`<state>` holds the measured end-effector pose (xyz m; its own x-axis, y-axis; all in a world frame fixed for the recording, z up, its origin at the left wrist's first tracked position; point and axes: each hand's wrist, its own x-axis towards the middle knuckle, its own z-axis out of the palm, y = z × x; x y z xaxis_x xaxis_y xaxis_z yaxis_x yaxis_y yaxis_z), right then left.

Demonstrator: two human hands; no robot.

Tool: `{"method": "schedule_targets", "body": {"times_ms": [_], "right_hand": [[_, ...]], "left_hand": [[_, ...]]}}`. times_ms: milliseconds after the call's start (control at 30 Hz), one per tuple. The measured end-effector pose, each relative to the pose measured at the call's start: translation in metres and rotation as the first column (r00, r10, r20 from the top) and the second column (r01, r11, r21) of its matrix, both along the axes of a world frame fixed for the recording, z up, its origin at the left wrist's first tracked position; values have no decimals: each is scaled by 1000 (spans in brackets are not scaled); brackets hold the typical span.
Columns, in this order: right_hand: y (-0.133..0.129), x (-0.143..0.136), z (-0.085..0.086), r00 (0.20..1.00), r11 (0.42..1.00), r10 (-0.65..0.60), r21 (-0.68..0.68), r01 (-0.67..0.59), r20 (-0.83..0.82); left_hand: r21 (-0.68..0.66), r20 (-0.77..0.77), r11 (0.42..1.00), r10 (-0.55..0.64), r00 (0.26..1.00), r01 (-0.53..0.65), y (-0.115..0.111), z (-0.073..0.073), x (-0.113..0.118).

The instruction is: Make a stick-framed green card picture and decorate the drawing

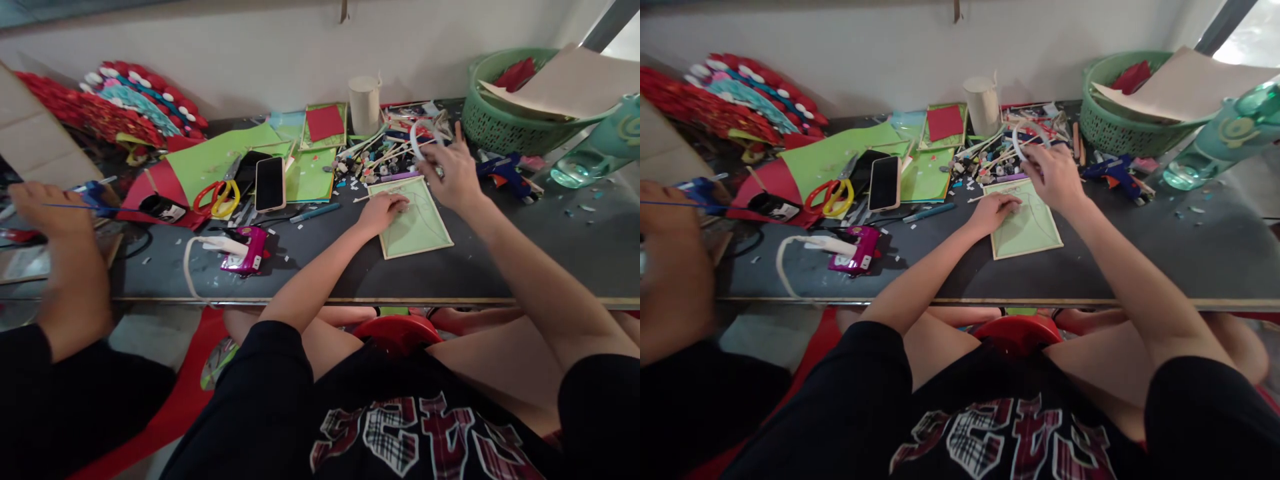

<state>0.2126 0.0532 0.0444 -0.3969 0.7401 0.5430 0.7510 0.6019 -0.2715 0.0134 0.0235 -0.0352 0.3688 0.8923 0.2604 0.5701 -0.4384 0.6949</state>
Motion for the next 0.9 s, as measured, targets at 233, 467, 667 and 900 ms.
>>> {"method": "schedule_targets", "body": {"times_ms": [233,467,667,900], "right_hand": [[-10,-1,-63,980,998,55,-27,-61,-190],[-16,-6,-67,961,995,58,-64,-78,-272],[-13,-6,-72,961,995,79,-45,-94,-265],[-4,6,-75,905,992,40,124,14,-423]], "left_hand": [[122,-14,990,71,997,-69,0,3,-2],[124,140,990,52,989,-70,-12,10,-3],[136,228,974,149,962,-183,-4,2,-5],[169,233,929,288,929,-330,1,2,-12]]}}
